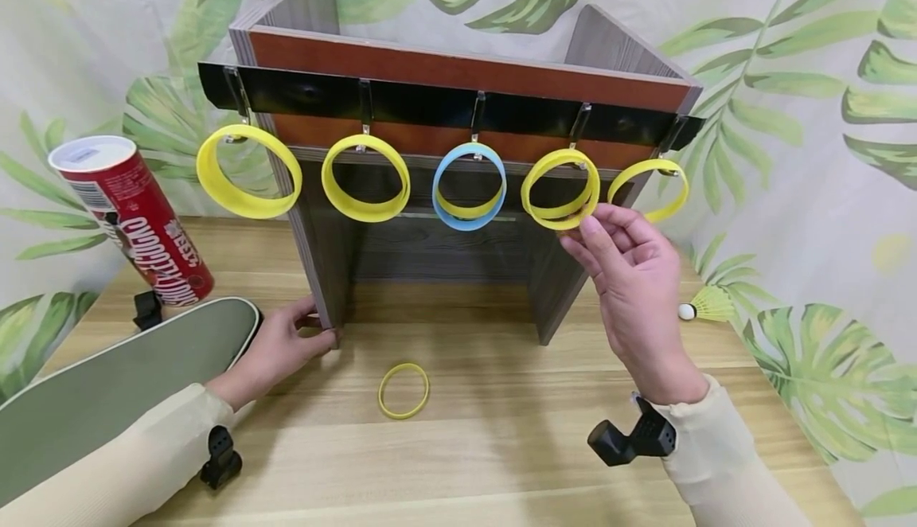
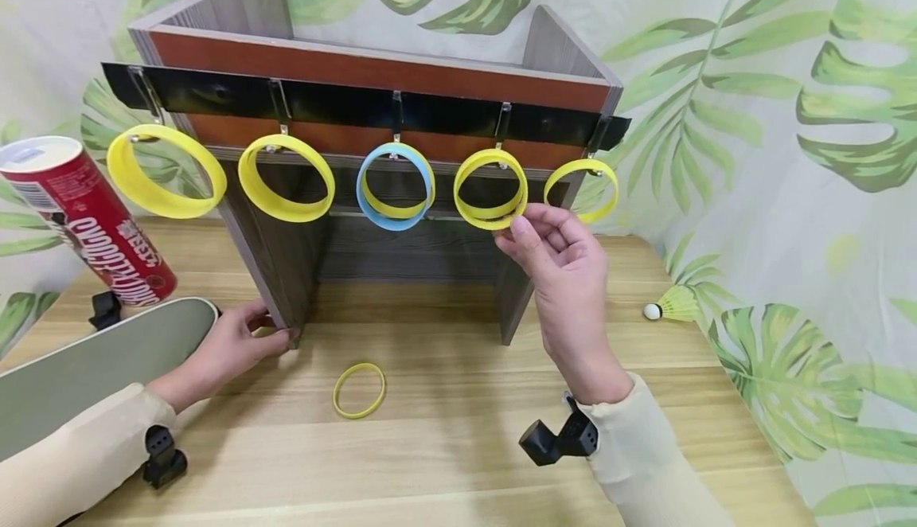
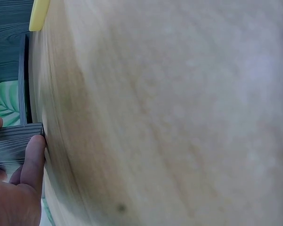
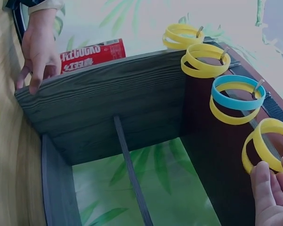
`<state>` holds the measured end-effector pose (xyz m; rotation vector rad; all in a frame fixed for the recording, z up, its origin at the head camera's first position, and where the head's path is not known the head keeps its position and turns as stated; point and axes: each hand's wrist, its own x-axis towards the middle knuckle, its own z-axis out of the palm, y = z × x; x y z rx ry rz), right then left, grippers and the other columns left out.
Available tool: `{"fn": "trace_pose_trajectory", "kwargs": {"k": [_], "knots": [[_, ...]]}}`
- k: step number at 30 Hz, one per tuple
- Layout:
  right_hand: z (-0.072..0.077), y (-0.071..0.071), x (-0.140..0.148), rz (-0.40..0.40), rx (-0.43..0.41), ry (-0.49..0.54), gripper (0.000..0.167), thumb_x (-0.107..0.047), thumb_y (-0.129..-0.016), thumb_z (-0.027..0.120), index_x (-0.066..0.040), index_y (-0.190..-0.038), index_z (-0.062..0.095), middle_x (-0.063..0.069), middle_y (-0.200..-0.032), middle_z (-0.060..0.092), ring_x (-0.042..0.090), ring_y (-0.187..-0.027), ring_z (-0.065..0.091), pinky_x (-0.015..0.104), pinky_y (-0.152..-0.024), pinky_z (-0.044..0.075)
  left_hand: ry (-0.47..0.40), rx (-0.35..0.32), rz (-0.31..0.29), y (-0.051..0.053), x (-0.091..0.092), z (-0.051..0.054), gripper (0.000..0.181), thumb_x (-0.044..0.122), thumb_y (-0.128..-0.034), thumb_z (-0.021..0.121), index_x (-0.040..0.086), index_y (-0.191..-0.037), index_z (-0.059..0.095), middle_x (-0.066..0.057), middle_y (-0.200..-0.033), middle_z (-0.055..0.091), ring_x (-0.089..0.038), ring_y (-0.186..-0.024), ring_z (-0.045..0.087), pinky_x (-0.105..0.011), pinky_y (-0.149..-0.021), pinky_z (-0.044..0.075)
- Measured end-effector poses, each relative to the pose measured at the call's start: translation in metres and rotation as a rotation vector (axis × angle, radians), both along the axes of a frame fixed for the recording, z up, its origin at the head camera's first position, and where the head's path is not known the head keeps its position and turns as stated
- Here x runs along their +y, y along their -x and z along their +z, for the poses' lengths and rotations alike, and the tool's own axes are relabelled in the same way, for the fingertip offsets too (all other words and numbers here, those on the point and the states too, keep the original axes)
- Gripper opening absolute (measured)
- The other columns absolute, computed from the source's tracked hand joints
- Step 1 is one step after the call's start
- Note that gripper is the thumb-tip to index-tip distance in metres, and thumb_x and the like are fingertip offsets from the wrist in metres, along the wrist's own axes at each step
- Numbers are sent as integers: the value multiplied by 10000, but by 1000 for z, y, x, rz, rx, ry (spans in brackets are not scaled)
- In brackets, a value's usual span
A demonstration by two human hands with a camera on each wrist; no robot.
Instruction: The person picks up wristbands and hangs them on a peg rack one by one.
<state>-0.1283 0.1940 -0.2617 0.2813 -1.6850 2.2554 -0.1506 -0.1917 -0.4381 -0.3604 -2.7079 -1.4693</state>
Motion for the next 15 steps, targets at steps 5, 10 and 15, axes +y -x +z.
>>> {"fn": "trace_pose_trajectory", "kwargs": {"k": [5,10,15], "knots": [[-5,-1,0,25,-19,-18,110,14,-1009,627,-61,-1051,695,20,-962,763,129,-884,783,290,-891,618,-26,-10,3,-1,0,-1,448,26,-927,710,-40,-1362,621,-267,-1248,717,-114,-1080,669,-157,-828,533],[-16,-3,-1,109,-58,-108,121,0,-1027,610,-71,-1079,692,10,-995,778,114,-922,780,289,-918,610,-32,-13,1,-1,1,-1,456,28,-930,710,-41,-1370,615,-271,-1257,713,-260,-1125,696,-163,-823,538],[-35,-2,-9,247,-149,-281,149,8,-1026,609,32,-1166,652,-15,-1019,772,111,-950,773,288,-907,615,-21,-16,3,-1,0,0,469,36,-935,713,-34,-1387,607,-270,-1280,706,-407,-1174,691,-175,-835,538]]}}
